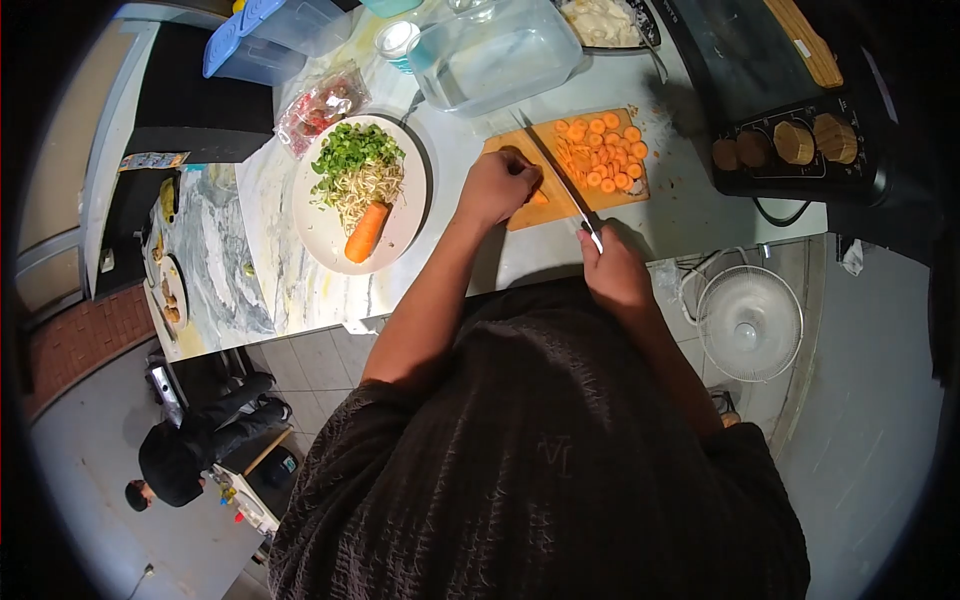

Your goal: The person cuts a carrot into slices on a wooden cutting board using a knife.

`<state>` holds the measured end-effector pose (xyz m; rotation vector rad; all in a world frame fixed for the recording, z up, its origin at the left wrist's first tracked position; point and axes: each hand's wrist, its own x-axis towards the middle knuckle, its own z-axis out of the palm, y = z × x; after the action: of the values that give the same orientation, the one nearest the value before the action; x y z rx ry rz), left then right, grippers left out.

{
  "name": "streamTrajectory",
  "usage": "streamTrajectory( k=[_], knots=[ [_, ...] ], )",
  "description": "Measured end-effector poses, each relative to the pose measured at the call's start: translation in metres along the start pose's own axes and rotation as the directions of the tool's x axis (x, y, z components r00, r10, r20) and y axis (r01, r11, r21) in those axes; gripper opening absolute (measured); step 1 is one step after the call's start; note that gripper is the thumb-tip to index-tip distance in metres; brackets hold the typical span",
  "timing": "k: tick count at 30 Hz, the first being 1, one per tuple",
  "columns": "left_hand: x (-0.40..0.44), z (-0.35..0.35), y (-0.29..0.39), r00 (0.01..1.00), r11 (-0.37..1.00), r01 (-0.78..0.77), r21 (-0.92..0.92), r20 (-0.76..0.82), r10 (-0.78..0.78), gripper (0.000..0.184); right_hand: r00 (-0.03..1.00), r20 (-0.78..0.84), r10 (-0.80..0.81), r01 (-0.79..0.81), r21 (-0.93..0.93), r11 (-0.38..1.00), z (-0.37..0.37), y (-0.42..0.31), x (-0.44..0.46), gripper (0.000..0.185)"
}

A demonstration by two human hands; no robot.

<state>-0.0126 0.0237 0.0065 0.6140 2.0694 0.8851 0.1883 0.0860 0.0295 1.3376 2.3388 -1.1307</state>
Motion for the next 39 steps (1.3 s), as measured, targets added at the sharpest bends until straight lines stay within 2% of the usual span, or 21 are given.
streamTrajectory(
  k=[4, 6, 7, 9, 12, 15, 22, 24, 31, 39],
  knots=[
    [0.001, 0.001, 0.003, 1.000, 0.998, -0.003, 0.067, -0.016, 0.004, 0.028, 0.998, -0.032, -0.060, 0.061, 0.023, 0.998, 0.002, 0.009, 0.002, 0.043],
    [0.004, -0.001, -0.003, 0.999, 0.998, 0.042, -0.044, 0.032, -0.040, 0.027, 0.996, -0.054, -0.073, 0.077, 0.085, 0.993, 0.004, 0.009, 0.002, 0.043],
    [0.005, -0.001, -0.006, 0.999, 0.998, 0.042, -0.043, 0.030, -0.041, 0.027, 0.996, -0.053, -0.074, 0.078, 0.087, 0.993, 0.004, 0.009, 0.002, 0.043],
    [0.005, -0.001, -0.009, 0.998, 0.976, 0.017, -0.219, 0.061, -0.004, 0.026, 0.997, -0.036, -0.067, 0.070, 0.096, 0.993, 0.004, 0.008, 0.003, 0.042],
    [0.002, -0.003, -0.006, 0.997, 0.968, 0.054, -0.246, 0.068, -0.038, 0.023, 0.996, -0.027, -0.083, 0.086, 0.101, 0.991, 0.005, 0.008, 0.004, 0.042],
    [0.004, -0.002, -0.007, 0.998, 0.978, 0.029, -0.205, 0.055, -0.018, 0.022, 0.995, -0.004, -0.104, 0.104, 0.092, 0.990, 0.006, 0.007, 0.003, 0.043],
    [0.004, 0.000, -0.006, 0.999, 0.970, 0.029, -0.241, 0.035, -0.022, 0.021, 0.995, -0.006, -0.102, 0.102, 0.103, 0.990, 0.008, 0.006, 0.004, 0.044],
    [0.002, -0.001, -0.003, 0.999, 0.984, 0.045, -0.172, 0.018, -0.042, 0.021, 0.997, 0.018, -0.080, 0.078, 0.085, 0.993, 0.008, 0.005, 0.004, 0.044],
    [-0.002, -0.003, 0.003, 0.998, 0.984, 0.056, -0.167, 0.044, -0.050, 0.021, 0.997, 0.067, -0.036, 0.033, 0.046, 0.998, 0.006, -0.004, 0.001, 0.047],
    [0.000, -0.003, 0.000, 0.998, 0.991, 0.043, -0.130, 0.039, -0.038, 0.021, 0.998, -0.002, -0.056, 0.056, -0.015, 0.998, 0.012, -0.007, 0.002, 0.039]
  ],
)
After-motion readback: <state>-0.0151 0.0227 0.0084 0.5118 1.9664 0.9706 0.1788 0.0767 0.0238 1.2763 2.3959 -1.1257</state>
